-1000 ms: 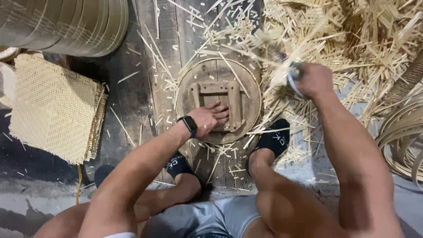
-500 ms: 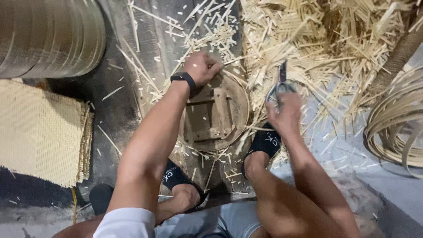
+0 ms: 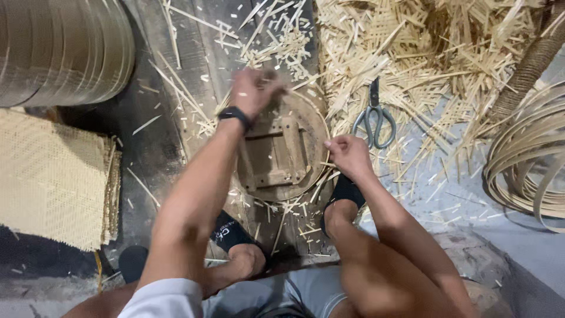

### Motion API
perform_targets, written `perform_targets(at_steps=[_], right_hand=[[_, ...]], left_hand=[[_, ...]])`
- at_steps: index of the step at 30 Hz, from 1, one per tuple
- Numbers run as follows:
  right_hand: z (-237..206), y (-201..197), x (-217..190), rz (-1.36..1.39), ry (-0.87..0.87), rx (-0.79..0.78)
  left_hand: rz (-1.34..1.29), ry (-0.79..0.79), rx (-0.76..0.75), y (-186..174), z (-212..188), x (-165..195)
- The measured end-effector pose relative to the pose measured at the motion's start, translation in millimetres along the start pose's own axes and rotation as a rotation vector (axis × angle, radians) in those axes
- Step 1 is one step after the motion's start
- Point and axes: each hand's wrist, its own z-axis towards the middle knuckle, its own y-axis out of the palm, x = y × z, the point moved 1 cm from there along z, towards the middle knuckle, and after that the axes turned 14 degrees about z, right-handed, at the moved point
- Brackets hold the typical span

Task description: The person sits on the floor assembling a round bamboo sieve. They lay a square woven bamboo mat over the round frame, tuck and press the mat's edge into the rim, trim the excess mat material with scissors, and press the fitted mat into place before setting the sieve aside.

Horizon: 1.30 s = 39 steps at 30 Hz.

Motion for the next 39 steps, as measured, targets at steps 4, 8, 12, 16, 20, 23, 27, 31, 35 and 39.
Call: perform_targets(at_steps=[4,8,12,16,20,23,27,31,35,39], right_hand=[[-12.7,3.3,2.4,0.0,0.139,-0.043],[-13.2,4.6,8.9,0.223,0.123,-0.018],[-3.4,-3.7,-4.6,0.198,0.098,-0.002],[20.4,-17.4,-26.7,0.281,-0.013,0.038],[37.3,-20.7,-11.7,0.368,0.1,-0.115],[46.9,-22.3,10.7,0.397,0.096,-0.009],[52.4,-22.2,17.9,0.41,0.075,0.007],[32.1,-16.0,-9.7,0.194,-0.037,0.048],[-8.7,4.1,-59.6,-0.302,-0.972,0.239],[-26.2,29.5,-105.2,0.538,-0.589,-0.571]], left_hand=[[0.197,-0.49,-0.316,-62.9,-40.8,-77.0],[-0.363,-0.578,-0.195,-52.6,-62.6,-120.0],[-0.238,-0.605,-0.148,-40.2,-56.0,-119.1],[-0.452,-0.377,0.202,-30.3,-83.0,-107.0],[-0.357,-0.809,-0.199,20.2,-162.1,-103.1],[-0.957,-0.929,-0.041,64.0,-192.8,-110.9],[-0.965,-0.915,0.009,87.8,-198.7,-126.4],[-1.041,-0.833,0.009,72.7,-196.3,-110.5],[-0.999,-0.64,0.139,21.4,-196.3,-53.1],[-0.443,-0.145,0.454,-36.1,-205.4,28.9]])
